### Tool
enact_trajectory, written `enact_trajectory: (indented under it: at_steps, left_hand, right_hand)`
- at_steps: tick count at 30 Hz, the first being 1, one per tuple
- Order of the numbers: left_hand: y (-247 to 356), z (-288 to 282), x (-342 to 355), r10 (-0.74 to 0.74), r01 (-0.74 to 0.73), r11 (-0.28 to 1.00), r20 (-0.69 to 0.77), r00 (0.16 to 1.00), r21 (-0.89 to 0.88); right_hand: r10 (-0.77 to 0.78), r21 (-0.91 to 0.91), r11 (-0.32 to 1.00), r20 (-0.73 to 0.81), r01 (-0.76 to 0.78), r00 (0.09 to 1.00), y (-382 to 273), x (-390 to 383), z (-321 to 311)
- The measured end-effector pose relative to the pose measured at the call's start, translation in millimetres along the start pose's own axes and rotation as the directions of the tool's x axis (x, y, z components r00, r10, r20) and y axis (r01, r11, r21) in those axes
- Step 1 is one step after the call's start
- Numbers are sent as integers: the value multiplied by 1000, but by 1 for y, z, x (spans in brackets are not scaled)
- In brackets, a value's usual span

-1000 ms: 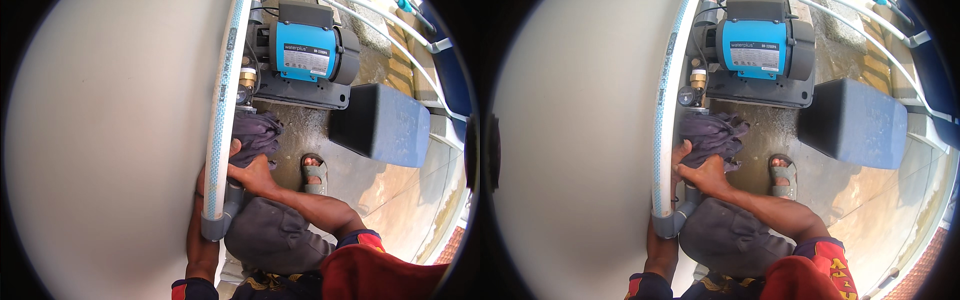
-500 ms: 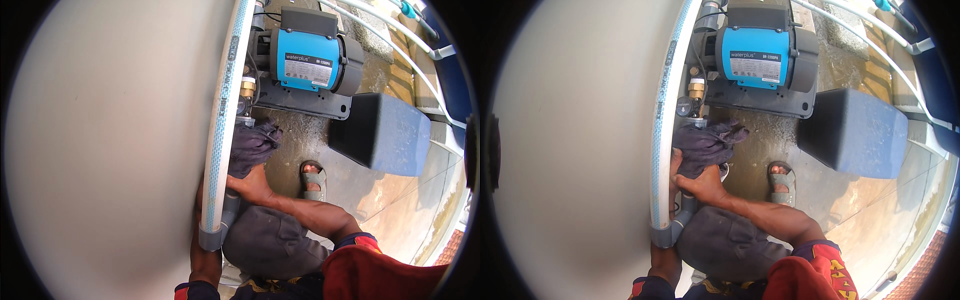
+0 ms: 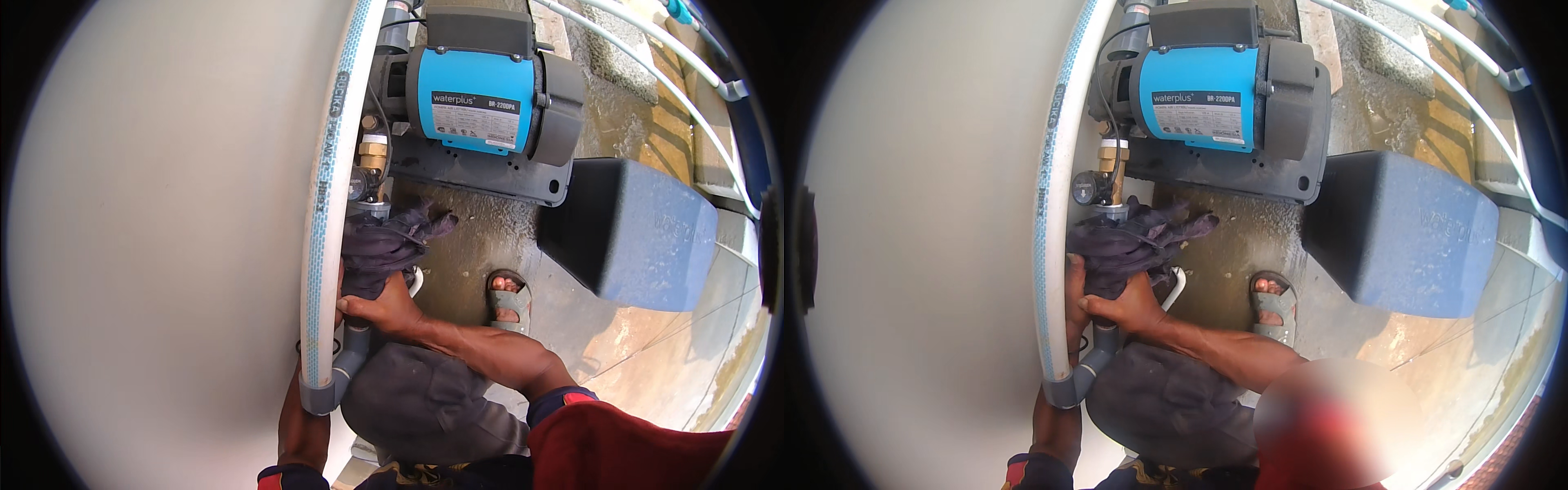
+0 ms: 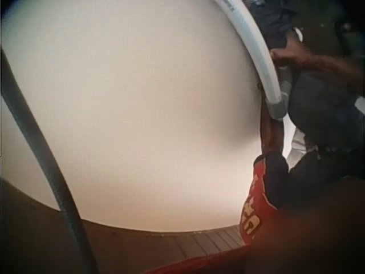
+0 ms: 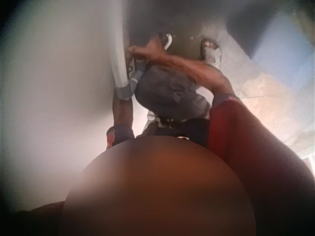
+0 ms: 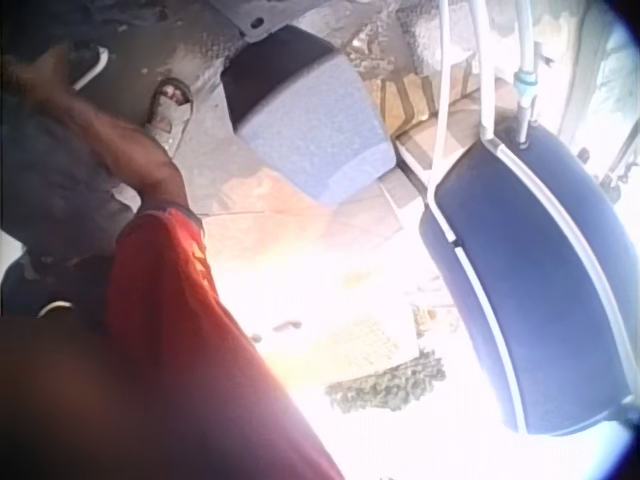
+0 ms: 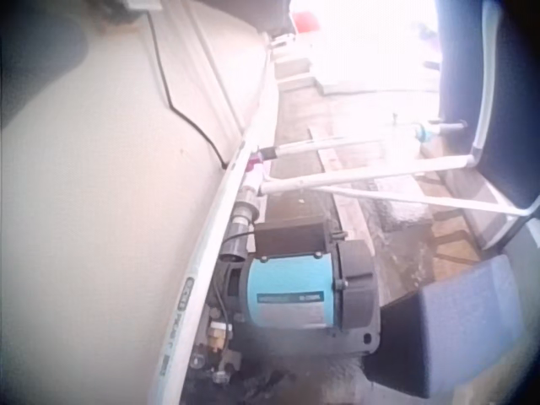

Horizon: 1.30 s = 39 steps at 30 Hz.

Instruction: The person uses a dark cloth to wipe water from a leaking pipe joint near a water pump. They repeatedly tighten the pipe coupling by hand, wipe the area, and check for leaks. The pipe remains wet throughout the clip.

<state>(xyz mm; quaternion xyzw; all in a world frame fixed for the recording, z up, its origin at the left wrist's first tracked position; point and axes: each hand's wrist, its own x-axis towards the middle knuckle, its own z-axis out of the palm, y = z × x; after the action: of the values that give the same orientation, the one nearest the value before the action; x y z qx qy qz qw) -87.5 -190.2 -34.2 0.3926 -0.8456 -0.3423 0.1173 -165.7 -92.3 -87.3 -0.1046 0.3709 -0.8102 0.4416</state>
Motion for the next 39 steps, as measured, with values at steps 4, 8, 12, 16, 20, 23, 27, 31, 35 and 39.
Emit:
enact_trajectory:
  at_steps: [4,8,12,16,20,23,27,31,35,39]
  left_hand:
    - [2,-7,1,-107,99,994,168,980,57]
    - [9,-2,-1,-31,30,1000,205,978,7]
    - [14,-8,-3,196,-239,952,217,956,193]
    - [-3,3,10,31,-84,982,297,954,167]
    - [-24,16,18,-47,18,996,337,940,89]
    - [-30,18,20,-142,165,986,477,867,-7]
    - [-29,13,21,-74,195,966,543,836,-169]
    - [-35,14,24,-16,266,899,582,813,-347]
    - [-38,22,32,-23,333,852,606,795,-404]
    - [-20,19,30,-117,365,841,524,844,-400]
  right_hand:
    - [228,191,941,256,-280,940,9,-1,-23]
    - [355,500,644,477,-580,805,26,1,-52]
    - [326,453,576,635,-680,700,39,8,-61]
    - [333,410,756,430,-510,840,36,-3,-50]
    - [336,373,834,240,-406,911,23,-16,-34]
    - [374,300,859,185,-415,909,13,-18,-29]
    - [358,127,921,102,-369,928,9,-18,-26]
    - [274,-23,962,61,-273,960,4,-18,-21]
    - [212,-136,965,-84,-222,974,-10,-20,-8]
    - [235,-284,918,-178,-278,956,-29,-16,5]
